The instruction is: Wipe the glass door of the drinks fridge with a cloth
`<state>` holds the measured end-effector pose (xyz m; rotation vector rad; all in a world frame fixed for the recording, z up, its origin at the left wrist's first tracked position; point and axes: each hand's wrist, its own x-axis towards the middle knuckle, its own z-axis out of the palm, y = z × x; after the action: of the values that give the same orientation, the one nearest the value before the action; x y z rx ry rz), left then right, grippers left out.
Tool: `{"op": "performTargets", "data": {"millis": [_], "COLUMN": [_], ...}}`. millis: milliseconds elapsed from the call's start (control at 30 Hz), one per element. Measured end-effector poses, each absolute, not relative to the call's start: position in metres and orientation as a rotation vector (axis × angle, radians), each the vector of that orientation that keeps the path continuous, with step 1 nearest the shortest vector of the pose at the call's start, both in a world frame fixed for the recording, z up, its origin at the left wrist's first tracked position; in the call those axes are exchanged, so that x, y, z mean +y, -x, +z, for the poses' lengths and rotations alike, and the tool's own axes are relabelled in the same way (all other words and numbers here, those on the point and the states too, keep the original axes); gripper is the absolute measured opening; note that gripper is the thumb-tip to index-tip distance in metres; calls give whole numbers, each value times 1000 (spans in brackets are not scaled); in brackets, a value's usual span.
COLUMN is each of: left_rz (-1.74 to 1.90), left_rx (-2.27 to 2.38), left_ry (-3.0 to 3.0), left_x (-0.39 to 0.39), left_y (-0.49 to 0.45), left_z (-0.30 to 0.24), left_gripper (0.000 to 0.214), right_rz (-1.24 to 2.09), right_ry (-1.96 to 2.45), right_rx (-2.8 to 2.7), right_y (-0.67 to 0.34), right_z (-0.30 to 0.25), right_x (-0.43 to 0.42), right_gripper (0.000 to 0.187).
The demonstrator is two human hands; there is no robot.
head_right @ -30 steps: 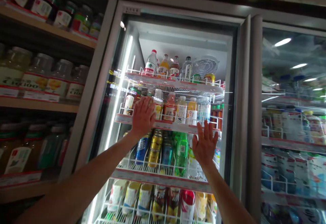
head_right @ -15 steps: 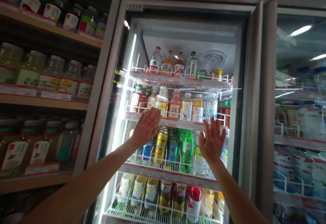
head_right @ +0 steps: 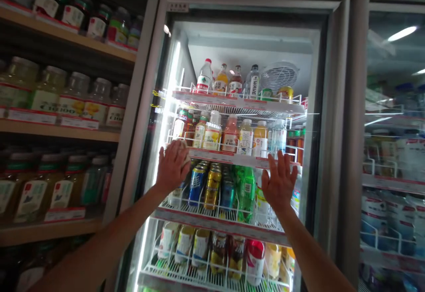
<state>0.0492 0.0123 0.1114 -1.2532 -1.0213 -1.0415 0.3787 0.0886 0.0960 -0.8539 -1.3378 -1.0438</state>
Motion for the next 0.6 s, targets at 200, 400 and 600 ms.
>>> {"op": "performTargets", "data": {"millis": [200,400,600], "left_rz": [-1109,-1090,-1330], "left_rx": [-968,-855,-1059], "left_ry": [1223,1413,1196], "left_x": [11,22,18], "left_y": [-22,-37,-7], "left_z": [114,110,124], "left_gripper": [39,42,49], "right_rz": [-987,-1076,-1083], "right_ry": [892,861,878], "right_rx": [-1342,-1311,-1313], "right_y": [-376,-378,-378], "right_z": [96,96,96], "right_x": [86,91,93], "right_gripper": [52,52,53]}}
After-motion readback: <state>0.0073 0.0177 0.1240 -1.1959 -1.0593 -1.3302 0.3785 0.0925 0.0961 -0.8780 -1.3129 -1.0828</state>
